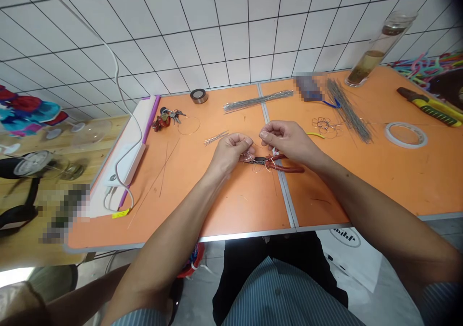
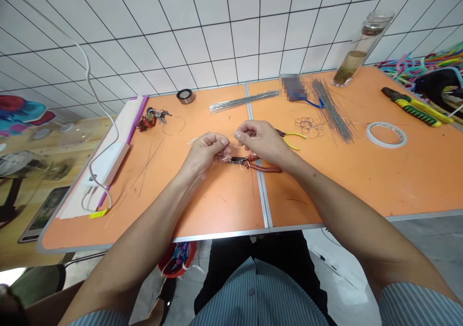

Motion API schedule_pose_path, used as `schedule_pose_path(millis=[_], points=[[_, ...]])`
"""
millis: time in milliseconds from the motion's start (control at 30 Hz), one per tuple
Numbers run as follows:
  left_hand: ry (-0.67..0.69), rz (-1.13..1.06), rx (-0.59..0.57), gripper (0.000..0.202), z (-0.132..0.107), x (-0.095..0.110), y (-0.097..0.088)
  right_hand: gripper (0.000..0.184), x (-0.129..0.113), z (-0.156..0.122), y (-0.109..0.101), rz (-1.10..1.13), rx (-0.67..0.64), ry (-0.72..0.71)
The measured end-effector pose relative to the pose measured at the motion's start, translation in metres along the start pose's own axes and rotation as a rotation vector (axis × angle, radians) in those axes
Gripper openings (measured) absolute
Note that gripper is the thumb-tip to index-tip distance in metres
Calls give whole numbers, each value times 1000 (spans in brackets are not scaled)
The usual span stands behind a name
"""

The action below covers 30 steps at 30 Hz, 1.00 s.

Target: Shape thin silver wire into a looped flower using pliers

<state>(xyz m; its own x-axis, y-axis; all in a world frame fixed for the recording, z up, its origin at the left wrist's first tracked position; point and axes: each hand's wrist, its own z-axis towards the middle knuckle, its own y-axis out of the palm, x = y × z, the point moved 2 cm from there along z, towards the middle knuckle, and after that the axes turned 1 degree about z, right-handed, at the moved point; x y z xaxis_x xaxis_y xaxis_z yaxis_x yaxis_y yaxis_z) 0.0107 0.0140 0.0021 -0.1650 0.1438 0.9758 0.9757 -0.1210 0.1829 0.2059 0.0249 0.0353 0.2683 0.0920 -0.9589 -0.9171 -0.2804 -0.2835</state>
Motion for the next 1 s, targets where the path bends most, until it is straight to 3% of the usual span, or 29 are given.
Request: schedule_pose_path(millis=[300, 533, 700, 833, 1000], points=[[-28, 19, -31, 23, -2, 0, 2, 12, 3, 2, -1, -65, 38, -73], [-30, -9, -17, 28, -1, 0, 3, 16, 2, 3, -4, -121, 52, -25], [-50, -59, -46, 31, 0, -3, 1, 28, 3, 7, -10, -56, 26, -85], [-166, -175, -66, 26, 2, -4, -3, 15, 8, 12, -16, 9, 37, -112], [-343, -348, -163, 14, 0, -3, 0, 30, 13, 11, -10, -13, -80, -222]])
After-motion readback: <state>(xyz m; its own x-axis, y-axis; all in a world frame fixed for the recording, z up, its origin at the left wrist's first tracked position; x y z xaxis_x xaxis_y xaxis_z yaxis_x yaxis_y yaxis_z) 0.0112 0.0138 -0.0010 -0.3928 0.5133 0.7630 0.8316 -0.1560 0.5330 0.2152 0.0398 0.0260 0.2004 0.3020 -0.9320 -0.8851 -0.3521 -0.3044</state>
